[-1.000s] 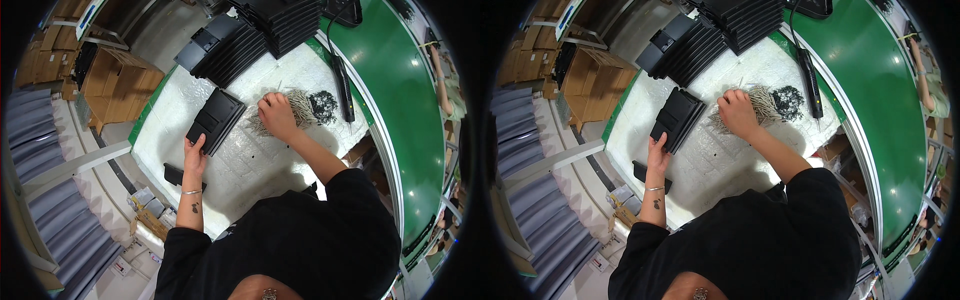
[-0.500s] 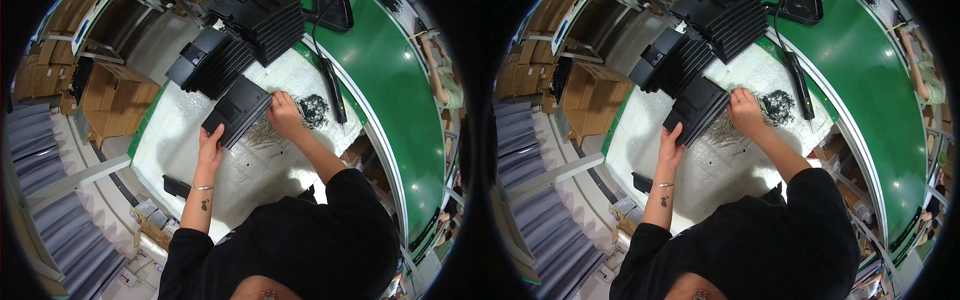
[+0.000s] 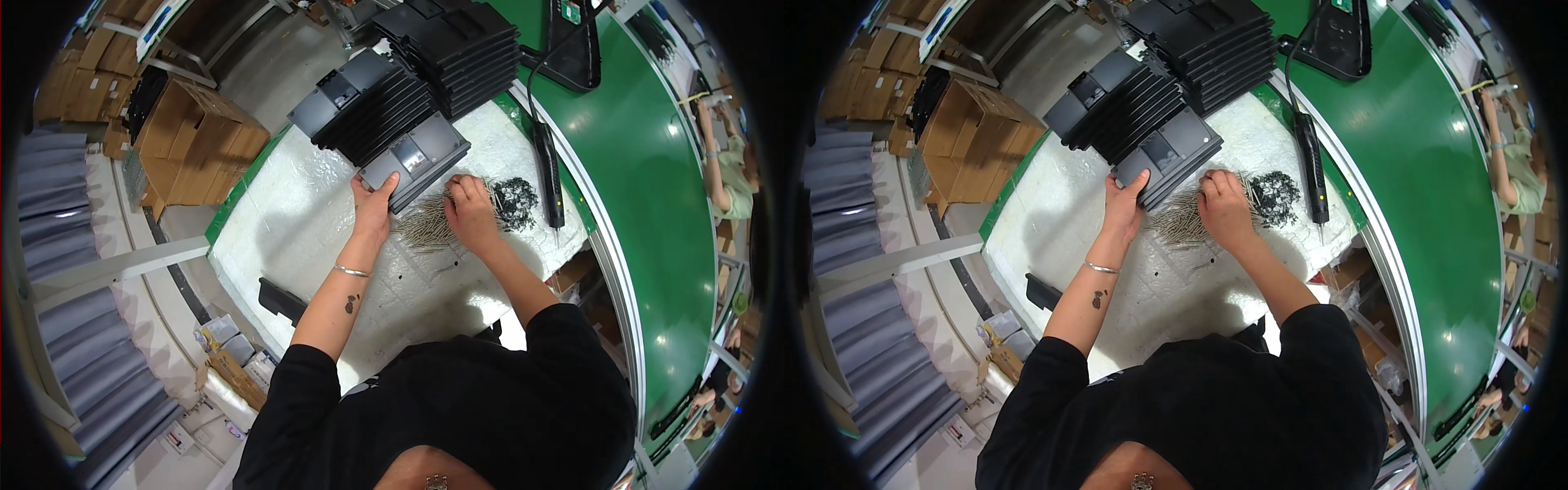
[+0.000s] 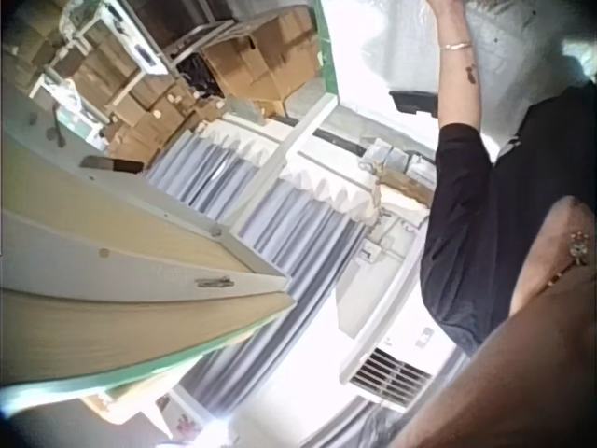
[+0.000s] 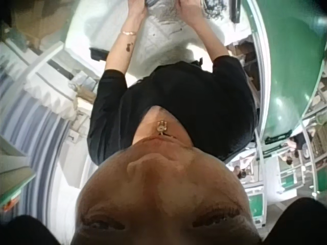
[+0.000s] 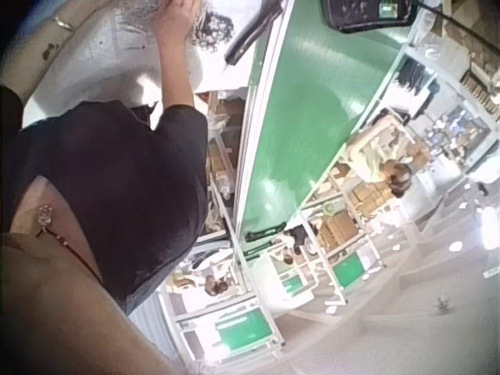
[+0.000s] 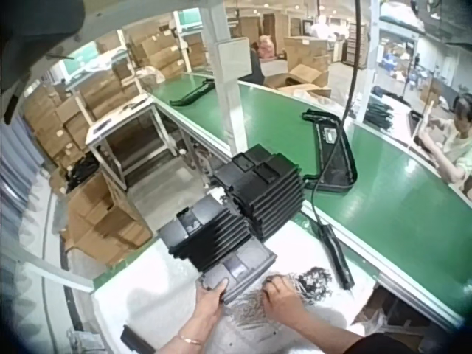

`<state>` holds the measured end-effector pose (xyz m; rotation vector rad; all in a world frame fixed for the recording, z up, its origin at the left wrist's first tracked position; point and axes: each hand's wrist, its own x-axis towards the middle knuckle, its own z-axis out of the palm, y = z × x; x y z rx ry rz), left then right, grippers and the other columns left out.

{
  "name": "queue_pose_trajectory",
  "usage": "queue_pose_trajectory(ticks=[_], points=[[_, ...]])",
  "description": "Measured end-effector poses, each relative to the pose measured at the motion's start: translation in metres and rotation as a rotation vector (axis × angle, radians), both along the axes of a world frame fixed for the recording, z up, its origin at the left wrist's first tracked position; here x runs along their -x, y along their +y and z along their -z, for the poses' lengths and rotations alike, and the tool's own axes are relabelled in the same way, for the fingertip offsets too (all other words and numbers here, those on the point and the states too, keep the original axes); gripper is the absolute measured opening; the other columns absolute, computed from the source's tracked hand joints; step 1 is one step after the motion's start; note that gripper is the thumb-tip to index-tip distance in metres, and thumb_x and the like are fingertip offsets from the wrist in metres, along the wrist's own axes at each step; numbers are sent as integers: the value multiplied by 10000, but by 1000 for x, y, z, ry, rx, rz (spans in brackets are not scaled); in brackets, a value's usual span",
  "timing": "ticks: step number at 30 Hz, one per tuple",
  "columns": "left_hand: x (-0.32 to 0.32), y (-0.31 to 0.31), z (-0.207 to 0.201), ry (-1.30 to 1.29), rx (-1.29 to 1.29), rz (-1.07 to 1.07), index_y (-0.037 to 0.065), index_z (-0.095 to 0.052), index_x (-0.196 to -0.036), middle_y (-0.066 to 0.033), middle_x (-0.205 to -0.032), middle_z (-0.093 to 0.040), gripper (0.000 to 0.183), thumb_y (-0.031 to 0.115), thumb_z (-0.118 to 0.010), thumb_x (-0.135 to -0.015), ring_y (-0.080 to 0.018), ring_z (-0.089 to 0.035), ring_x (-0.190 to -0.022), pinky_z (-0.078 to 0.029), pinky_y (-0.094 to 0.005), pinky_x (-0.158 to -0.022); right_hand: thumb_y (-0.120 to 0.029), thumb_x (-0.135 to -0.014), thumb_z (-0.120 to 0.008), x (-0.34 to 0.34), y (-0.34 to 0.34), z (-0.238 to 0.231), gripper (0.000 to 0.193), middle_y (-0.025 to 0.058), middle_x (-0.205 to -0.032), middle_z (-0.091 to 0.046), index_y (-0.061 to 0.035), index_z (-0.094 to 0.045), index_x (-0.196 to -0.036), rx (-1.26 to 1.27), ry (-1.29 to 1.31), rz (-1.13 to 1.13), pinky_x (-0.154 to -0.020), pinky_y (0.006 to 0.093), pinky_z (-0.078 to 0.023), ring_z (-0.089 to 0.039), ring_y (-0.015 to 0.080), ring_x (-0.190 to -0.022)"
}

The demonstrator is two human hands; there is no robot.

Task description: The person takes stacks of black plastic components out of cardboard boxes, arranges them onto the workstation table by hand, and picks up dropped parts from the floor.

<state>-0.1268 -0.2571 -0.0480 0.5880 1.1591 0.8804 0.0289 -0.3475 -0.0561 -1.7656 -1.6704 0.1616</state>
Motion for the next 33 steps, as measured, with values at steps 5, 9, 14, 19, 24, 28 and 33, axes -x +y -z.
queue_pose_trajectory(ticks=[5,9,14,19,24,28,33], points=[[2,-9,-13,-43,-39,-19,73,-89,-1362,-191,-1258,-369,780,81,-632,-801,-229,-401,-1145,-302,-328,-1001,-31,-714,-609,-5,-1,-4,238,126,-993,-530,3,-552,-942,-2,-19,-20,-821,369,-437,-513,307,-943],[24,-21,-31,223,-62,14,93,-117,-1385,-203,-1364,-256,768,135,-618,-805,-244,-367,-1187,-305,-364,-998,-34,-714,-611,-5,-5,-14,254,137,-1022,-526,3,-554,-959,-31,0,-31,-840,383,-427,-507,314,-964],[91,-54,-62,96,-45,15,106,-261,-1347,-137,-1306,-364,583,141,-566,-851,-202,-437,-1128,-401,-354,-926,-57,-738,-604,14,-4,-51,273,153,-1080,-521,-1,-555,-1000,-51,39,-58,-884,400,-400,-486,327,-1018],[174,-124,-57,28,48,-102,101,-467,-1190,-60,-1092,-567,334,144,-543,-868,-145,-555,-947,-464,-284,-797,-71,-762,-593,75,-9,-67,249,154,-1100,-524,-5,-558,-999,2,80,-283,-885,388,-405,-490,332,-1023],[245,-219,-56,-28,98,-335,99,-529,-1066,-37,-980,-601,235,165,-565,-843,-123,-560,-875,-456,-275,-765,-90,-774,-582,168,-36,-60,248,155,-1084,-536,-19,-559,-1010,112,111,-617,-868,383,-425,-516,336,-1008],[322,-311,-29,-19,141,-658,99,-542,-1043,-30,-942,-612,214,157,-569,-839,-111,-566,-835,-461,-255,-735,-147,-781,-605,253,-53,-32,394,197,-1119,-507,17,-494,-1121,196,105,-751,-907,403,-400,-485,355,-1052],[404,-415,16,-90,210,-816,102,-538,-1061,-31,-956,-610,218,155,-548,-850,-121,-568,-851,-461,-272,-750,-267,-804,-602,324,-40,24,530,243,-1125,-478,44,-433,-1198,-7,-228,-437,-867,426,-397,-475,384,-1018]])
